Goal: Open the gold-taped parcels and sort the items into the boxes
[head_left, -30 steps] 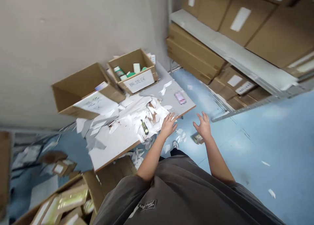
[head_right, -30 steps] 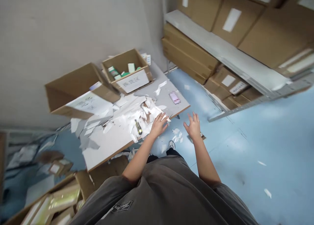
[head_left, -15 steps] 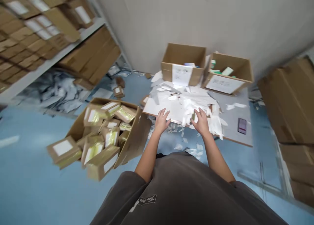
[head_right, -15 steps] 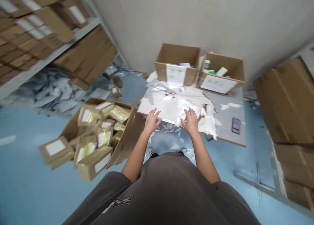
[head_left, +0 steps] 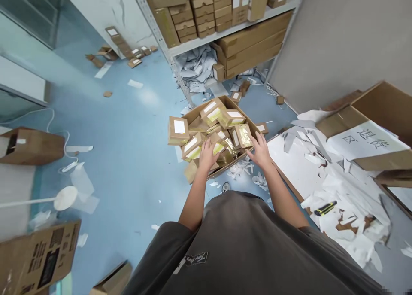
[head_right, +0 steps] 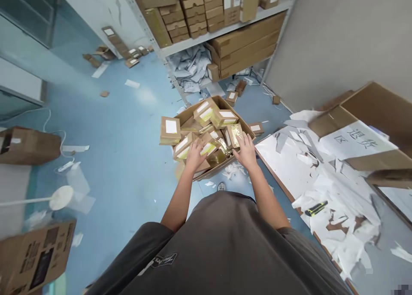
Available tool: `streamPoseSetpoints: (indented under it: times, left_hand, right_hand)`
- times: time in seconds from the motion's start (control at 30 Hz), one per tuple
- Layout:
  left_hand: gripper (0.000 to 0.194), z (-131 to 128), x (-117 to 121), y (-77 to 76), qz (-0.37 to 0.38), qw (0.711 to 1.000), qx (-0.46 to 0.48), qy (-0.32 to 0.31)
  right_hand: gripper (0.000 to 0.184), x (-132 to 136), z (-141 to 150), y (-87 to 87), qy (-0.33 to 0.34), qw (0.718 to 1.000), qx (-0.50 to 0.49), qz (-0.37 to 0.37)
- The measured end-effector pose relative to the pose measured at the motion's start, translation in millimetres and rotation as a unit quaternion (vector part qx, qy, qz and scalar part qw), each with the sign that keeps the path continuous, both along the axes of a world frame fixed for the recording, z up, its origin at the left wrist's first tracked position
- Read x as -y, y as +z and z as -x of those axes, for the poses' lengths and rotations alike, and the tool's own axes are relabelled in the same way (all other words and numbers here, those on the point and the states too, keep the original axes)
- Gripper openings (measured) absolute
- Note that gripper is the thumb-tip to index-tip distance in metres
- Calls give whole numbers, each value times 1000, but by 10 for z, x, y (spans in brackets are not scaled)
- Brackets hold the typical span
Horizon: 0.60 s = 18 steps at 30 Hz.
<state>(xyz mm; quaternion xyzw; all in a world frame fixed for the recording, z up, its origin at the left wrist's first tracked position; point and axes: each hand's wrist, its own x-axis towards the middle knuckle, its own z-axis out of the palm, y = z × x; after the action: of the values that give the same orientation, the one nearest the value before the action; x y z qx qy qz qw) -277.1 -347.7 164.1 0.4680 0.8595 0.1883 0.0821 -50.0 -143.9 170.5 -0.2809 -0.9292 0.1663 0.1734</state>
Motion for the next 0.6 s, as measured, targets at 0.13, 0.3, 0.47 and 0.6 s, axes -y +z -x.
streamPoseSetpoints:
  times: [0.13,0.3,0.47,0.6]
  left_hand:
    - [63,112,50,-141,29,999,20,34]
    - [74,19,-382,-334,85,994,61,-7]
    - [86,217,-1267,-468,132,988,68,-29]
    - [98,712,-2216,-612,182,981,60,-22]
  right_hand:
    - [77,-163,324,-22,17,999,39,-9]
    - [83,-516,345,-179,5,997,77,18]
    - [88,-1139,491,-409,13,992,116,52]
    - [88,-1773,899,-650,50,986,141,79]
